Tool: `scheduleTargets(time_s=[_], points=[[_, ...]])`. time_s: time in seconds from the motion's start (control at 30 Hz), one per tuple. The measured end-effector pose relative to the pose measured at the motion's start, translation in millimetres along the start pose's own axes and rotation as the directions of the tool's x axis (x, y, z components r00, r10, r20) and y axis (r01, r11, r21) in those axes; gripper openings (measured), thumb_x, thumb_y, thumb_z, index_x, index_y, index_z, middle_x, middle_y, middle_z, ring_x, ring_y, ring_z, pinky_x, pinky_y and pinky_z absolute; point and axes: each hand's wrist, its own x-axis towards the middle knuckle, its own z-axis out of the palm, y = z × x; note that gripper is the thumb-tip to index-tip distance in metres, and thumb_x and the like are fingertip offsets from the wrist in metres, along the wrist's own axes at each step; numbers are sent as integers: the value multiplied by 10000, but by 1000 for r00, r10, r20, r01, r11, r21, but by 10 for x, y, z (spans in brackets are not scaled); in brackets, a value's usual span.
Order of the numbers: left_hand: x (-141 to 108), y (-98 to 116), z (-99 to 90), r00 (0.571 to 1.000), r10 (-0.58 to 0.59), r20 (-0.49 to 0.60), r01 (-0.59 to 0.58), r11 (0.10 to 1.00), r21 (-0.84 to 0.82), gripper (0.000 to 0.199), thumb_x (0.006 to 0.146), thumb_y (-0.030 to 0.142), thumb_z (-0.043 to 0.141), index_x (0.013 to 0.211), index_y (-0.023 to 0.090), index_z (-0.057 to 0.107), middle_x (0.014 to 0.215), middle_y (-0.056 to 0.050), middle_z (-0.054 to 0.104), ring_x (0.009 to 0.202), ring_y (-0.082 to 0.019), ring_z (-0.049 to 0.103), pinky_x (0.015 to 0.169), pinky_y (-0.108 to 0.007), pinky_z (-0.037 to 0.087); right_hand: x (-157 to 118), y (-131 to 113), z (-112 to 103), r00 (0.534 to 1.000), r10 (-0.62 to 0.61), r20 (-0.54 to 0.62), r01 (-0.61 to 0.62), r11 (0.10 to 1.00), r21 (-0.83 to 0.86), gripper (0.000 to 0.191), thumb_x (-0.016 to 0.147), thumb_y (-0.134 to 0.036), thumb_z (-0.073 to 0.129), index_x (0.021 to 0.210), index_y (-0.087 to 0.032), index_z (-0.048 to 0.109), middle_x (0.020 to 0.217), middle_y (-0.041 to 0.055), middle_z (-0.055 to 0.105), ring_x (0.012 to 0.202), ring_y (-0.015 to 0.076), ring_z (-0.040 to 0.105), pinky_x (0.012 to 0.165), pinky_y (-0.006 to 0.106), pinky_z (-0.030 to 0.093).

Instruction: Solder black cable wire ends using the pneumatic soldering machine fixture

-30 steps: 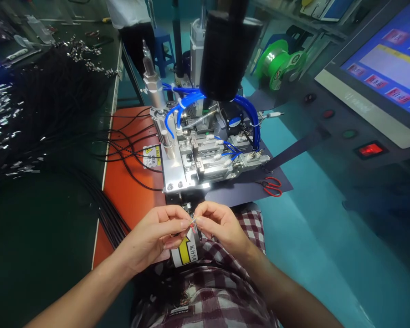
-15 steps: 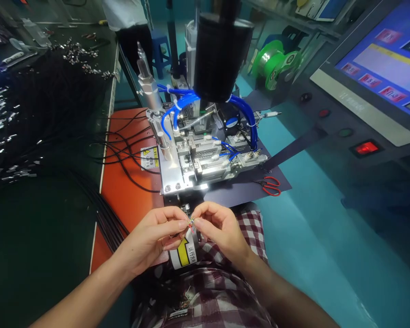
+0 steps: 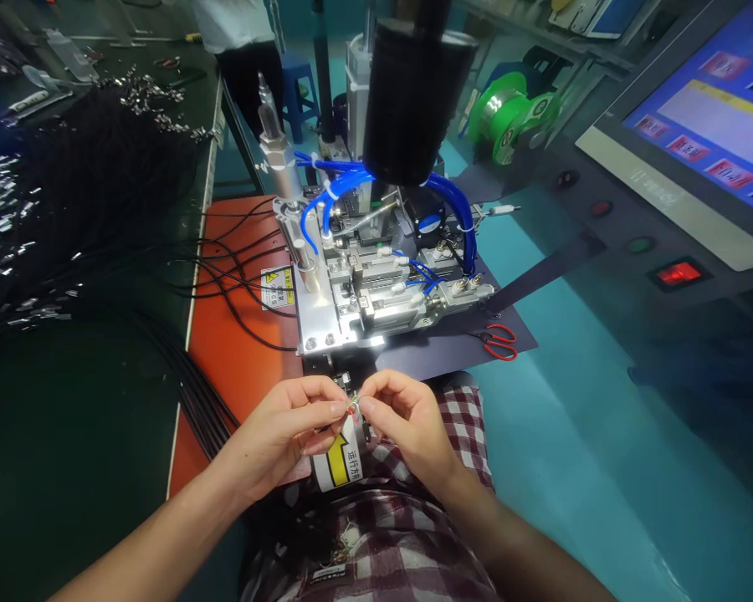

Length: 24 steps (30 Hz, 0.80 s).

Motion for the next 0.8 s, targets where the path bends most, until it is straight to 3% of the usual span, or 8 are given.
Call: scheduleTargets(time_s=[0.5,0.63,0.8], points=[[0,-34,-19,1000,2,-26,-1,1000,31,145,739,234,688,715,99,640,492,37,462,414,-19,333,418,-166,163,-3,32,32,999,19,-43,-21,999,-41,75,736,-199,641,688,-161,597,589,-36,526,490,67,413,446,193,343],[-2,-13,-25,998,-62,-5,63,998,11,164,712,237,712,676,90,647,485,32,467,393,-9,325,404,-165,149,72,64,-54,991,62,121,-69,996,55,110,749,-250,647,703,-158,609,557,-47,514,445,56,388,428,191,321],[-1,20,-33,980,-197,12,197,979,55,171,626,219,771,641,101,648,524,15,506,383,-2,308,388,-167,145,179,50,-198,928,62,368,-65,998,-4,132,752,-278,656,701,-166,608,612,-33,518,478,70,393,444,206,320]])
